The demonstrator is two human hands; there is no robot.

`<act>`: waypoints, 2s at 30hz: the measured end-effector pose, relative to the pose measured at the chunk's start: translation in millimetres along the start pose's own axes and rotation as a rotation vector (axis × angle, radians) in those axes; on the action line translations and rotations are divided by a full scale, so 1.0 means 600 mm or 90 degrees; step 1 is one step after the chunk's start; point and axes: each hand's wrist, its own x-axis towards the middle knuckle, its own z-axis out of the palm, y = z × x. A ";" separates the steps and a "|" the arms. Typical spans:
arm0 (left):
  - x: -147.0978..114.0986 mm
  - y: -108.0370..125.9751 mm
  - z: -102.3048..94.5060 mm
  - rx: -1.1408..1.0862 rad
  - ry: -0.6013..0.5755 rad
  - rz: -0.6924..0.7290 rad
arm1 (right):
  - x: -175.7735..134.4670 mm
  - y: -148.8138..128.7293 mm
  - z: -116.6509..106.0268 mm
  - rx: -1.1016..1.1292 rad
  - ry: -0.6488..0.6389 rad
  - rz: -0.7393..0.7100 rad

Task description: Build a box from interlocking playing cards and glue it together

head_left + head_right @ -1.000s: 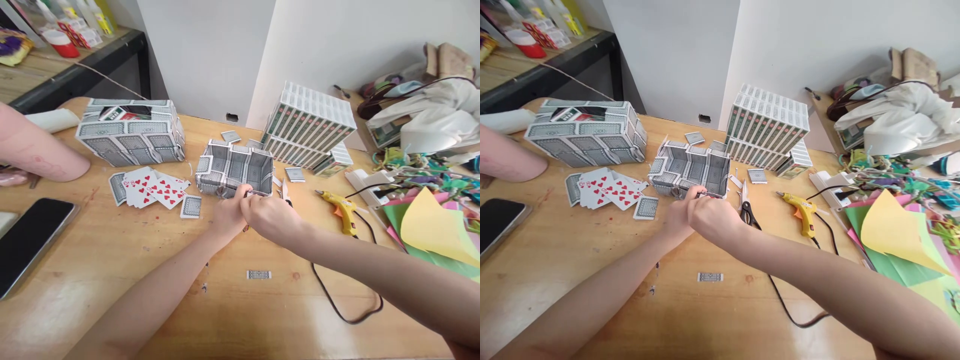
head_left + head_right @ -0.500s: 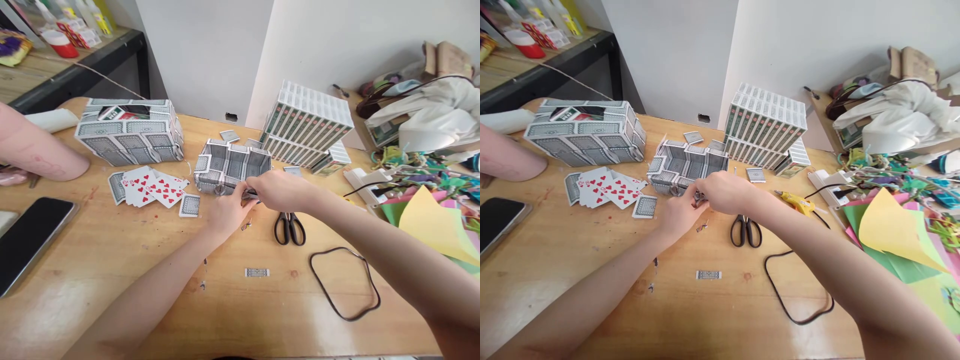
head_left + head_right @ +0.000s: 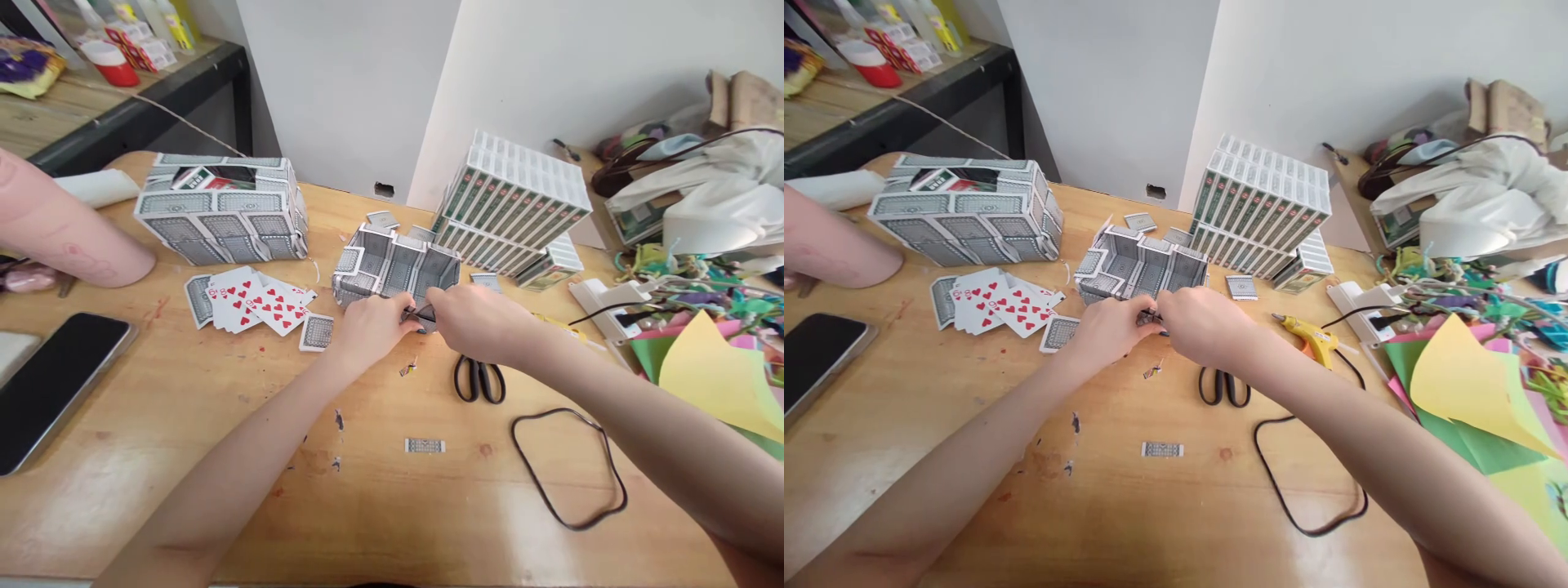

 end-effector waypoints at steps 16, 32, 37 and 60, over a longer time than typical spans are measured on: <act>-0.031 -0.004 0.020 0.002 0.118 0.123 | -0.050 0.065 0.052 0.458 0.371 0.212; -0.023 0.060 -0.020 0.184 -0.010 0.063 | 0.052 0.057 0.115 0.478 0.377 0.171; -0.010 0.083 -0.033 0.219 -0.047 0.074 | 0.069 0.051 0.133 0.539 0.384 0.172; 0.010 0.019 -0.043 -0.025 -0.041 0.069 | 0.075 0.053 0.142 0.565 0.451 0.182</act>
